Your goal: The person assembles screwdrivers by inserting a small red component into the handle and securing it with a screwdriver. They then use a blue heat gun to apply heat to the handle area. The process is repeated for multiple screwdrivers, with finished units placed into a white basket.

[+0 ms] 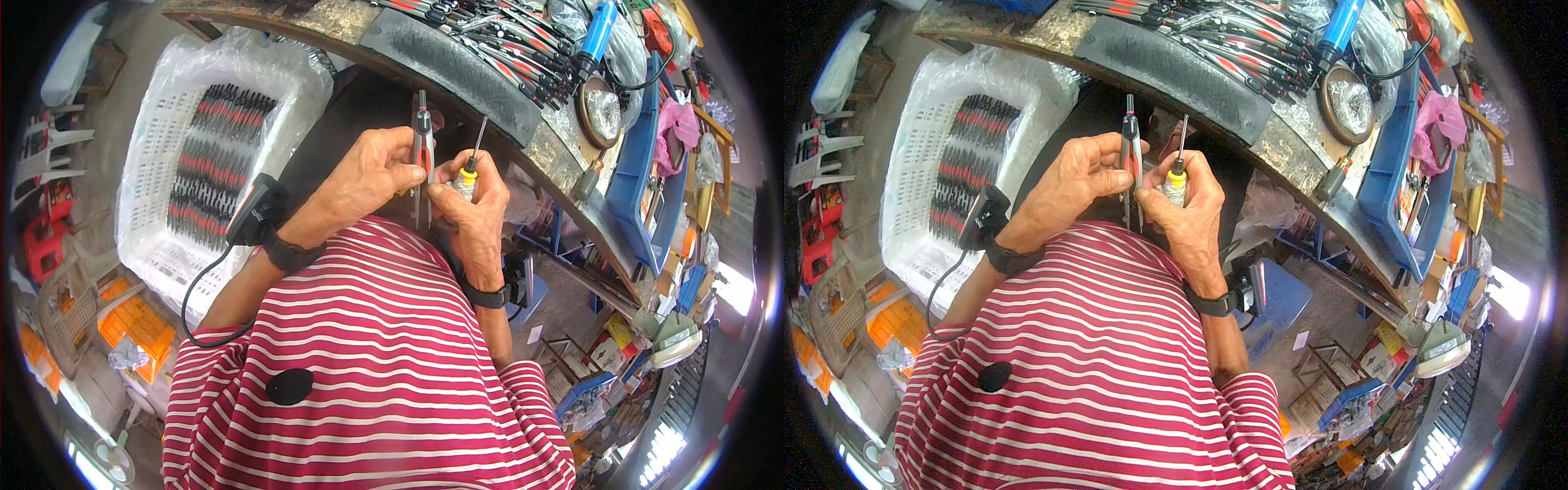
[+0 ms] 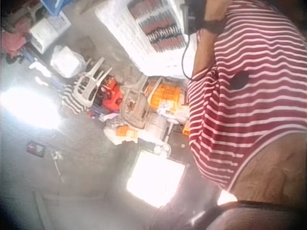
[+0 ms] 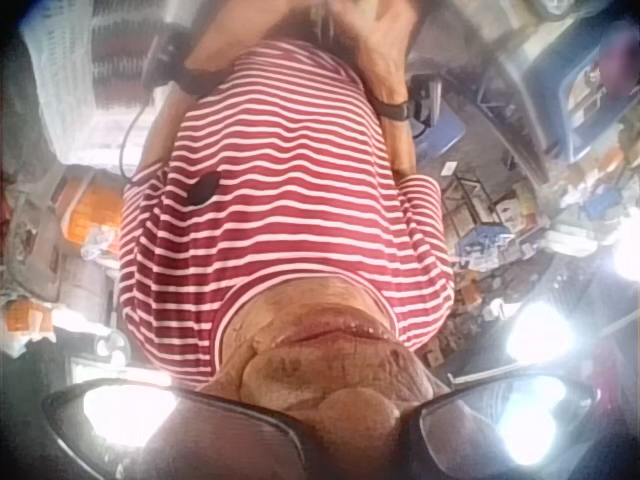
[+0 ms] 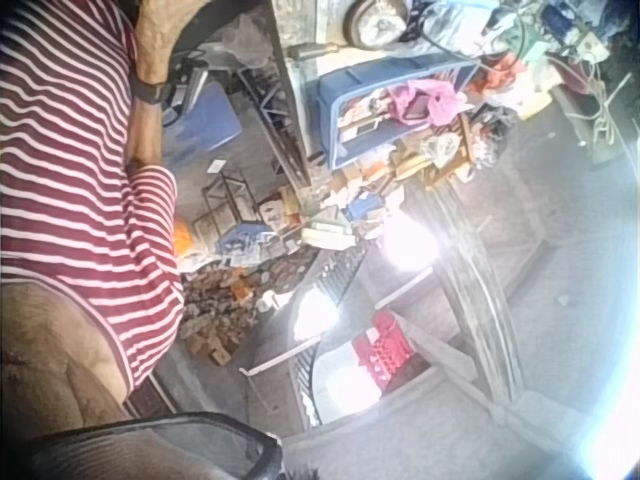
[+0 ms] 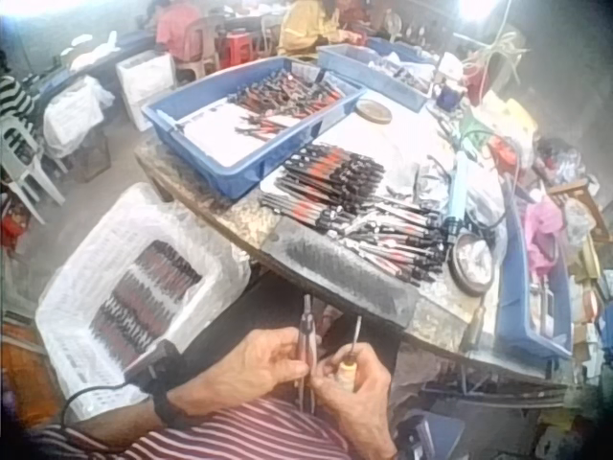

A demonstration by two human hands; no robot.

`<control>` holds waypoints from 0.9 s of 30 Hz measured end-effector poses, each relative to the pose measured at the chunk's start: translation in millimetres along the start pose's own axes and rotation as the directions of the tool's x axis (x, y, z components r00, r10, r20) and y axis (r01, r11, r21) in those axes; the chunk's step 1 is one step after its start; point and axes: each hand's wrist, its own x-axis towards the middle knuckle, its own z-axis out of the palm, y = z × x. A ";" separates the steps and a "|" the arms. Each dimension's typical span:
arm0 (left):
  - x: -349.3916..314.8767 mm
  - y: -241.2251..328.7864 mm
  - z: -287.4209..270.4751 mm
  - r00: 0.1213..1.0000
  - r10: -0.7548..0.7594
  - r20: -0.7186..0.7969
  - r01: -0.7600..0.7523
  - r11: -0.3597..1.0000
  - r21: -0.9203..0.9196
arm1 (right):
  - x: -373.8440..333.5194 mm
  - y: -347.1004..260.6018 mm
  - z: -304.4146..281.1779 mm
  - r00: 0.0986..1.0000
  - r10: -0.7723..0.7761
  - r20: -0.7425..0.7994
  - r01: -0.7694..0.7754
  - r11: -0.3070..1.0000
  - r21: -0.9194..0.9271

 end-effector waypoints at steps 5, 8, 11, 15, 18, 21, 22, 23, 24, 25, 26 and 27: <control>0.5 0.7 -2.5 0.999 -0.021 0.044 0.021 1.000 -0.003 | 1.5 -1.2 -4.9 1.000 0.003 0.031 -0.001 0.999 -0.036; 0.6 1.5 -3.4 0.998 -0.020 0.065 0.021 1.000 -0.011 | 1.8 0.1 -7.7 0.999 0.023 0.040 -0.024 0.999 0.022; 1.6 1.3 -2.6 0.995 0.018 0.098 -0.008 0.995 -0.094 | 4.4 1.6 -13.9 0.995 0.030 0.094 -0.046 0.984 0.170; 7.8 -5.9 3.0 0.990 0.070 0.124 -0.028 0.949 -0.315 | 8.8 6.8 -20.0 0.983 -0.008 0.184 -0.055 0.941 0.334; 13.2 -14.3 2.7 0.982 0.082 0.171 0.001 0.901 -0.435 | 8.7 10.6 -23.2 0.980 -0.008 0.197 -0.074 0.911 0.406; 15.9 -21.9 1.0 0.977 0.078 0.201 0.037 0.857 -0.514 | 9.0 13.0 -24.2 0.977 0.007 0.212 -0.101 0.894 0.436; 16.5 -23.9 0.5 0.976 0.075 0.207 0.049 0.842 -0.537 | 9.2 13.5 -23.9 0.978 0.009 0.208 -0.100 0.897 0.431; 17.2 -25.8 0.2 0.975 0.071 0.212 0.062 0.825 -0.562 | 9.1 13.4 -23.9 0.979 0.012 0.204 -0.100 0.899 0.426; 18.1 -27.3 0.2 0.973 0.068 0.218 0.075 0.806 -0.587 | 9.1 13.1 -23.6 0.980 0.023 0.199 -0.105 0.905 0.412; 18.7 -28.9 0.3 0.974 0.060 0.220 0.088 0.790 -0.607 | 8.6 12.5 -23.2 0.980 0.036 0.194 -0.112 0.911 0.396; 19.4 -30.3 0.8 0.974 0.057 0.219 0.095 0.776 -0.624 | 8.0 11.5 -22.8 0.981 0.048 0.190 -0.119 0.917 0.381; 20.2 -31.6 1.5 0.976 0.048 0.214 0.102 0.764 -0.637 | 7.7 10.5 -21.8 0.982 0.054 0.180 -0.117 0.924 0.364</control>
